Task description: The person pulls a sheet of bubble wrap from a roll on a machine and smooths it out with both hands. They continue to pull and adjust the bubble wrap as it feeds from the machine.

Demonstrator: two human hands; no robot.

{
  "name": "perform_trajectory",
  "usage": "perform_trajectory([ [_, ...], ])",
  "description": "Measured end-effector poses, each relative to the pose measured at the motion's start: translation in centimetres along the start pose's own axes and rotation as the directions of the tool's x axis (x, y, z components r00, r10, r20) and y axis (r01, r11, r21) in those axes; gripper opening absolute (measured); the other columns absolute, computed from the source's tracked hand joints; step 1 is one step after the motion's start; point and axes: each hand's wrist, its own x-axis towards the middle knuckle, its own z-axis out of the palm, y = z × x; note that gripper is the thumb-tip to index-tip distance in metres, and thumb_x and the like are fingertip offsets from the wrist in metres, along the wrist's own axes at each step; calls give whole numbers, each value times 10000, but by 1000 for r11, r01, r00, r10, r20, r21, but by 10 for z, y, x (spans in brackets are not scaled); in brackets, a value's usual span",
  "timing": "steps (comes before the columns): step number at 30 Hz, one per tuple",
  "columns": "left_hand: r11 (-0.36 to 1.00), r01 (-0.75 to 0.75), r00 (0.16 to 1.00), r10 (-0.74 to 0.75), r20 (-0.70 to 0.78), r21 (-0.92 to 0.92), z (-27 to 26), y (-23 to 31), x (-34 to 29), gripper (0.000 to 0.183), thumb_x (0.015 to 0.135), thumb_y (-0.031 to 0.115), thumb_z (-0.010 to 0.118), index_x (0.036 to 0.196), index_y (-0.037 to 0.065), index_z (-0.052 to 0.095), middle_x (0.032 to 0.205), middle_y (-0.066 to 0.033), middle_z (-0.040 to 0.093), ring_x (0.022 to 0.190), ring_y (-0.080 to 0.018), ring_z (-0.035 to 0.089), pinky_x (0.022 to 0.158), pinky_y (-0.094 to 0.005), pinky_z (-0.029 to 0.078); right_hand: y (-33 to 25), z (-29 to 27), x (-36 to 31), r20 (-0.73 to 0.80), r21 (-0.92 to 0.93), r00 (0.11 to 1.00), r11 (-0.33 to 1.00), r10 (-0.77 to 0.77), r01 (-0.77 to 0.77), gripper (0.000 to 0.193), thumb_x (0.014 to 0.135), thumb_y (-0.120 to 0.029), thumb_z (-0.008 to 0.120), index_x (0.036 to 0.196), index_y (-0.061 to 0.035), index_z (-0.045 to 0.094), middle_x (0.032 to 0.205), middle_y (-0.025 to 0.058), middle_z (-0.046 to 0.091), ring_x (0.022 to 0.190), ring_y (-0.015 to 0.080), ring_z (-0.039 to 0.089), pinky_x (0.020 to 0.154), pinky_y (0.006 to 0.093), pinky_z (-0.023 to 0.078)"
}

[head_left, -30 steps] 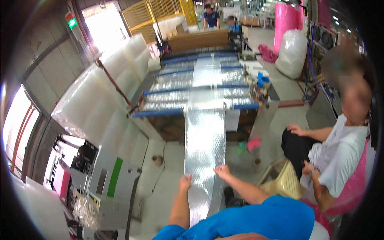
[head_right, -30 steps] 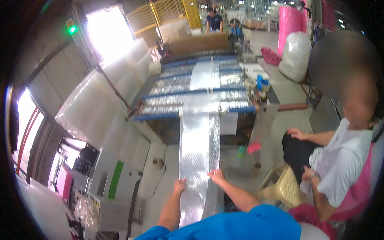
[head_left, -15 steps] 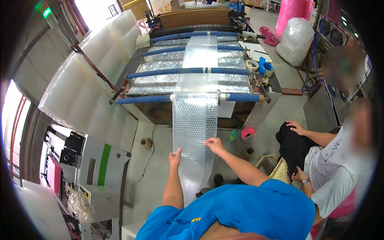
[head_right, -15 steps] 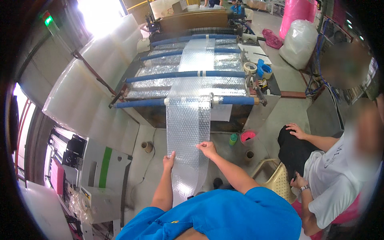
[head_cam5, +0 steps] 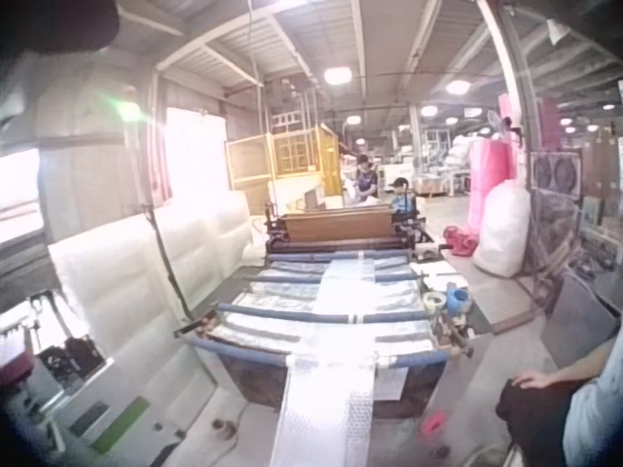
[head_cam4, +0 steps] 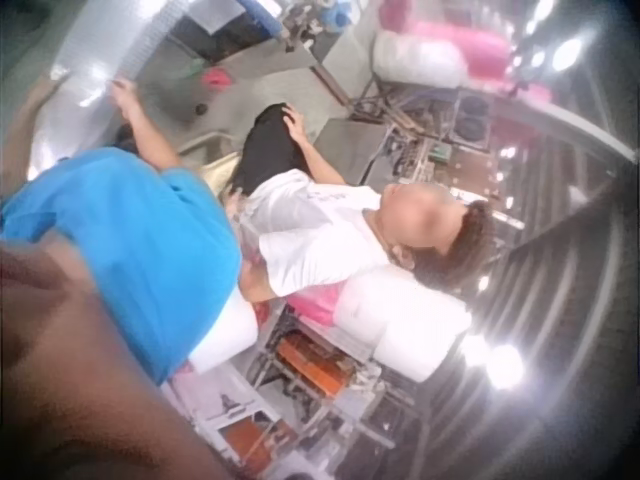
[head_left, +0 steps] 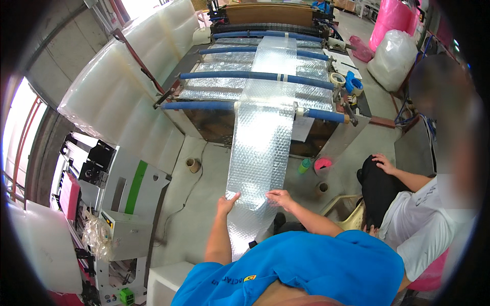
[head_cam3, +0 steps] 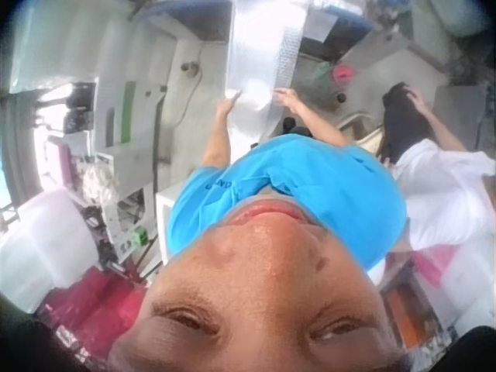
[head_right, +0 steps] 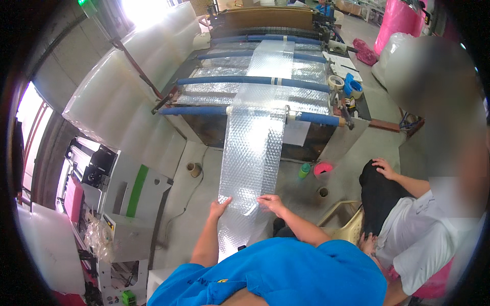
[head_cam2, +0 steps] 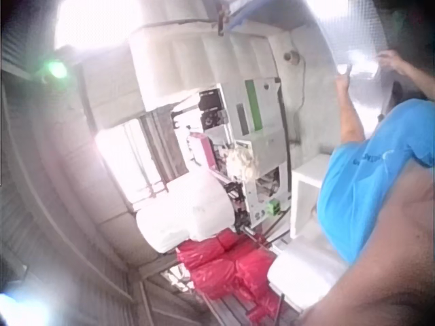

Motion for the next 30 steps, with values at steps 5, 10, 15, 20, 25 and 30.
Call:
perform_trajectory([
  [5,971,42,997,-55,48,237,-20,-26,-32,838,505,587,643,972,-92,492,893,-209,562,861,-270,550,730,-336,429,4,24,-38,60,-163,994,984,88,-77,379,743,-312,590,1002,-40,535,970,67,536,895,203,527,756,381,434],
  [10,982,81,990,-98,97,168,-42,-30,-60,770,511,567,653,910,-72,498,937,-208,546,883,-278,538,753,-334,420,35,47,-75,26,-110,996,991,80,-77,450,740,-345,584,1068,-51,490,1063,84,493,949,228,501,813,415,392],
  [15,977,-206,963,213,-167,56,-54,-28,-99,608,547,465,686,866,-22,510,880,-179,562,836,-282,545,711,-352,422,56,86,-117,-65,35,998,999,-18,20,425,738,-361,581,1039,-68,514,1020,51,504,888,173,507,758,359,412],
  [20,974,-188,936,216,-277,125,-71,-14,-129,430,644,392,628,855,27,537,824,-147,578,800,-291,546,682,-363,421,47,114,-139,-231,137,965,978,-124,158,367,750,-378,559,936,-62,572,812,2,546,662,87,495,555,224,408],
  [25,937,-293,847,346,-404,190,-75,-22,-119,342,737,347,536,819,16,549,721,-137,580,679,-273,561,637,-353,429,44,129,-144,-384,32,877,945,-290,327,298,713,-328,616,858,-68,598,700,-14,546,547,73,467,483,187,377],
  [30,935,-328,943,314,-112,-138,-73,-36,-94,372,765,317,518,809,-52,548,556,-113,524,460,-168,522,438,-300,425,-4,148,-181,-495,-715,277,567,-824,410,390,628,-323,674,976,-185,565,1063,122,457,1126,273,294,915,362,247],
])
